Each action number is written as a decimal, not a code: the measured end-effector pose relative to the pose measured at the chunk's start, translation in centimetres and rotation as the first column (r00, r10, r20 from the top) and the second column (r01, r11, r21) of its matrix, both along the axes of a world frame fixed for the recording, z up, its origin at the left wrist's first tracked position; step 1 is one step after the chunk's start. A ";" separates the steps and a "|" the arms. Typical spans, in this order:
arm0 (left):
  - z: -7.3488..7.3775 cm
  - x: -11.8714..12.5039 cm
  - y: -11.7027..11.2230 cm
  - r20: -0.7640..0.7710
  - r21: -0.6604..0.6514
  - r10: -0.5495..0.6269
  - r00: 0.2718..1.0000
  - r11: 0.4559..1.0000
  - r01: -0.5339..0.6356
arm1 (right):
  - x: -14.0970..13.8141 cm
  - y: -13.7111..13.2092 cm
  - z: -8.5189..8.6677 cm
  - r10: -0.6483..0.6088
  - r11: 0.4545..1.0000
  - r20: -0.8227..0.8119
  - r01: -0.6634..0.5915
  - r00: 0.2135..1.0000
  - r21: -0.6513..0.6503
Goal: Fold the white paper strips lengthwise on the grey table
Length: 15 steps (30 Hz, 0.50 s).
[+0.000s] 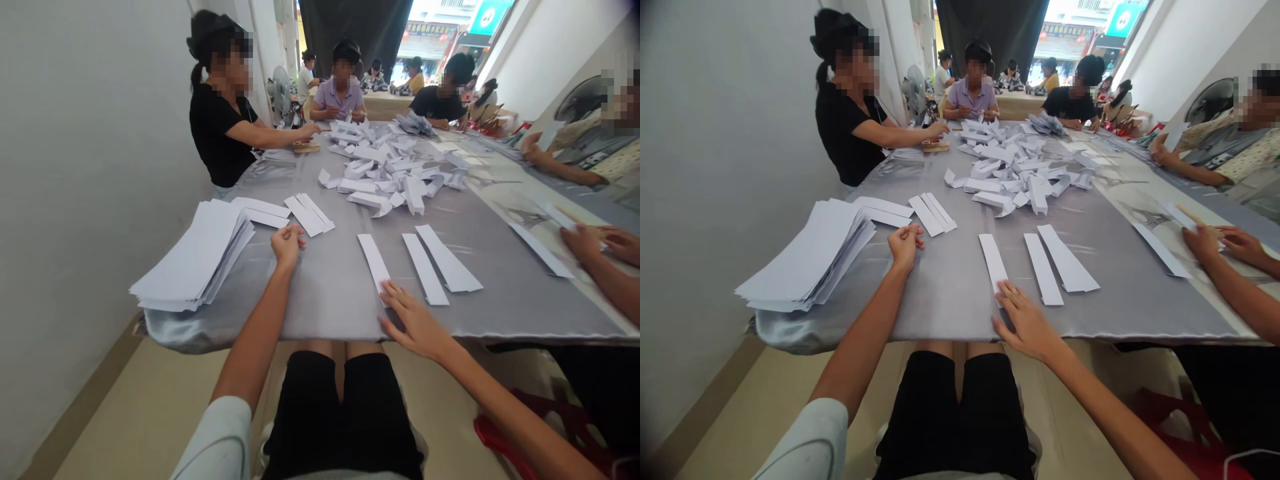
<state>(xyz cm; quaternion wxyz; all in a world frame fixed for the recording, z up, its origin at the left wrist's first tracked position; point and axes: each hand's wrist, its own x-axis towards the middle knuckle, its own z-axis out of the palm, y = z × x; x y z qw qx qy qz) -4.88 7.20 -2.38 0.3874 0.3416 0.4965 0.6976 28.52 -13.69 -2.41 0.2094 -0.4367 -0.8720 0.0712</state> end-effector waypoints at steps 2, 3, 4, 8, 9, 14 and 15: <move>-0.1 0.0 0.0 -0.020 0.000 -0.004 1.000 1.000 0.004 | 0.3 0.2 -0.4 -0.053 0.999 0.015 0.053 0.998 -0.003; -0.2 0.0 0.1 -0.030 0.003 -0.003 1.000 1.000 0.003 | 0.5 0.3 -0.8 -0.095 0.996 0.018 0.095 0.995 0.005; -0.3 0.0 0.1 -0.040 0.007 0.000 0.999 1.000 0.000 | 0.7 0.4 -1.2 -0.143 0.990 0.015 0.143 0.990 0.018; -0.3 0.2 0.0 -0.085 0.020 0.002 0.996 1.000 -0.001 | 0.7 0.5 -2.0 -0.315 0.946 -0.047 0.318 0.948 0.069; -0.3 0.2 0.0 -0.095 0.016 0.003 0.996 1.000 -0.002 | 0.4 0.5 -1.8 -0.340 0.934 -0.080 0.347 0.937 0.082; -0.1 0.5 -0.3 -0.126 -0.019 0.015 0.992 1.000 -0.017 | -5.6 0.1 1.6 -0.256 0.947 -0.283 0.299 0.924 0.119; -0.2 0.5 -0.4 -0.130 -0.020 0.013 0.991 1.000 -0.016 | -7.6 0.0 2.6 -0.198 0.963 -0.319 0.245 0.927 0.114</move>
